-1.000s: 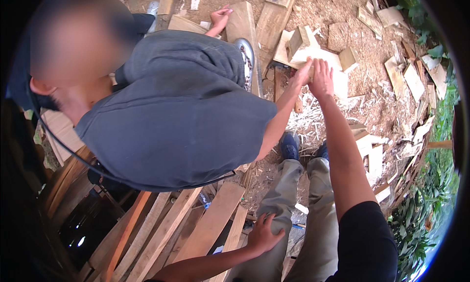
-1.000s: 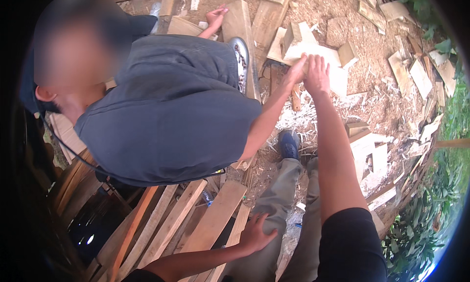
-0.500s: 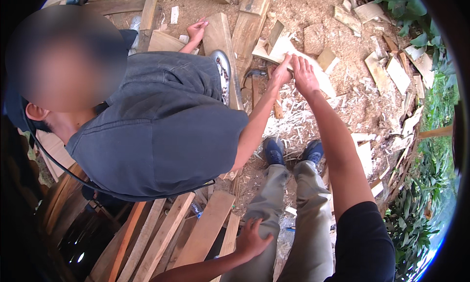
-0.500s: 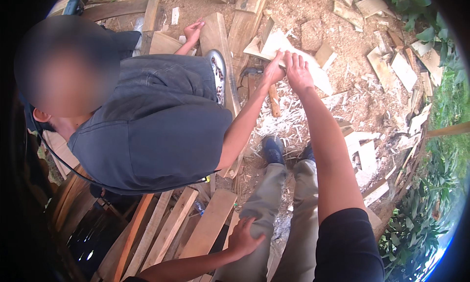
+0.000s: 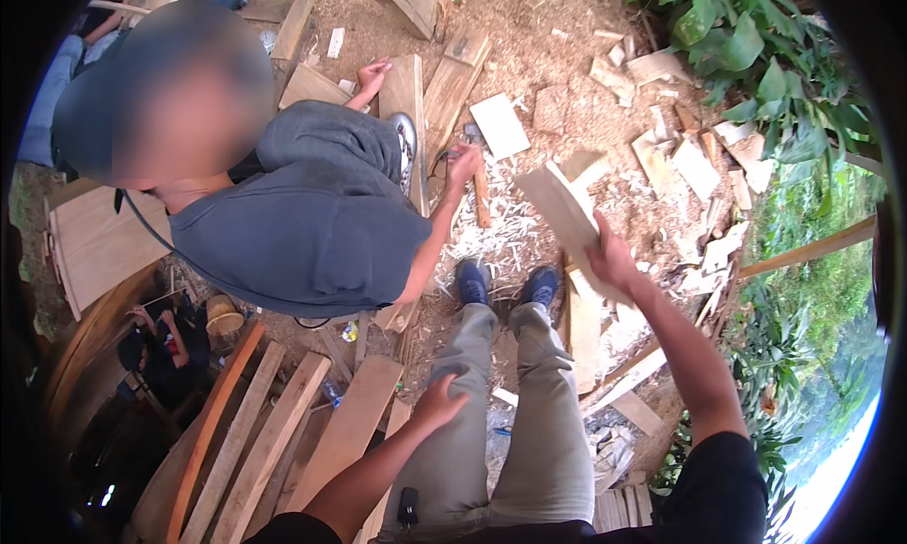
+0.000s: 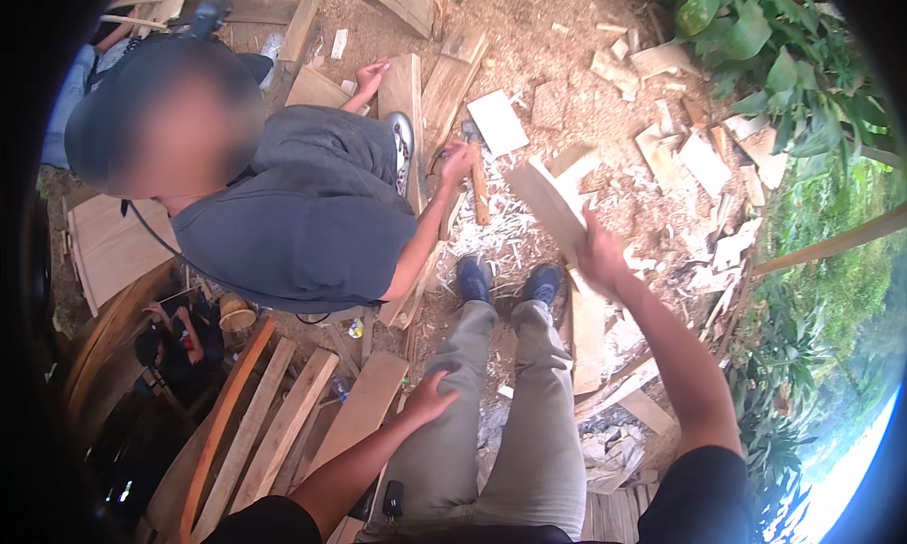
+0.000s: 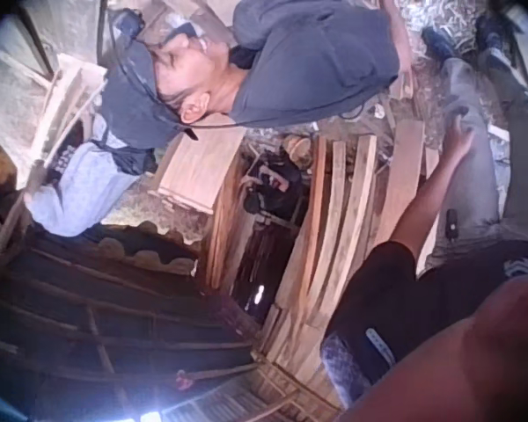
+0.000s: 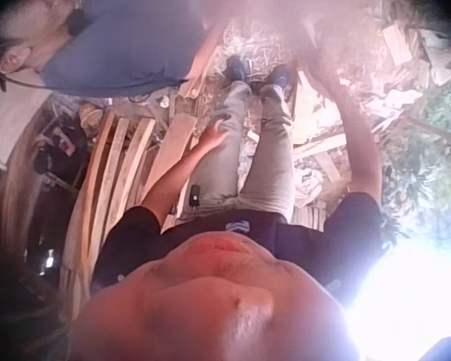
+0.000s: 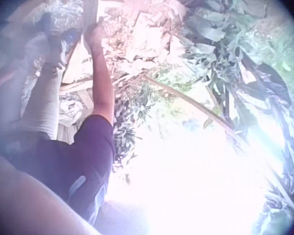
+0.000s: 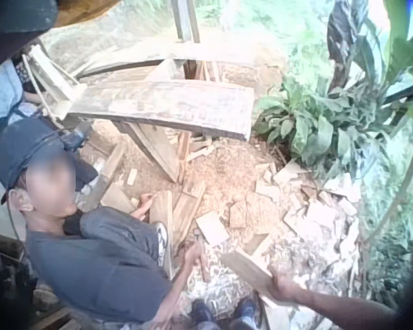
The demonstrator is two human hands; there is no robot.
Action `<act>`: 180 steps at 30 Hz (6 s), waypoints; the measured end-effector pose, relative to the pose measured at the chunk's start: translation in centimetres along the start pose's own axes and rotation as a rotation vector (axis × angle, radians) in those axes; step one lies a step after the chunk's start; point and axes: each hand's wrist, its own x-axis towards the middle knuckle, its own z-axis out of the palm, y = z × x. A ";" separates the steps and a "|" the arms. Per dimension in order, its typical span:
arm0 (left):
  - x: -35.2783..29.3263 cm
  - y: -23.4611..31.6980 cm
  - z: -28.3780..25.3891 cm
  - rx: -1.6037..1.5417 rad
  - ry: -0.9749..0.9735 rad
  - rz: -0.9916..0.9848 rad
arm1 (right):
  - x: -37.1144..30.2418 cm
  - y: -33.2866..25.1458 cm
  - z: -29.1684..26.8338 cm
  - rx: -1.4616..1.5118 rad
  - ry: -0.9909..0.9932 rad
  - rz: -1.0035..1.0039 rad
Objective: The person handles and inspects various wooden planks and frames in an outdoor workshop. They pick up pieces, check their fit, and later sit on the ground to work with nails and a hammer on a wooden frame.
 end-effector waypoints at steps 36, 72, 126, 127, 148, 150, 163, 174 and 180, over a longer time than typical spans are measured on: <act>-11.9 10.0 2.0 -1.198 0.186 0.548 | -29.6 -22.7 -8.4 0.829 -0.798 -0.211; -31.1 -33.3 -1.6 -1.615 0.581 0.527 | -48.6 -53.2 33.1 0.231 -0.962 -0.417; -49.9 -32.8 10.4 -1.919 1.633 -0.149 | -37.3 -67.5 14.2 1.070 -1.129 -0.922; -49.2 -33.3 11.2 -1.929 1.600 -0.145 | -36.7 -67.5 12.2 1.090 -1.119 -0.960; -46.8 -49.6 8.3 -1.674 1.163 0.100 | -47.4 -61.5 15.4 1.049 -0.426 -0.941; -46.5 -50.2 6.8 -1.698 1.146 0.119 | -47.7 -62.5 16.5 1.002 -0.412 -0.929; -40.3 -53.6 -24.0 -1.643 1.012 0.499 | -39.4 -79.5 29.6 0.737 -0.196 -0.867; -36.9 -57.4 -58.5 -1.567 0.633 0.881 | -27.4 -106.1 40.8 0.388 -0.638 -0.699; -38.8 -59.7 -67.7 -1.668 0.741 0.797 | -24.8 -116.1 45.0 0.278 -0.789 -0.632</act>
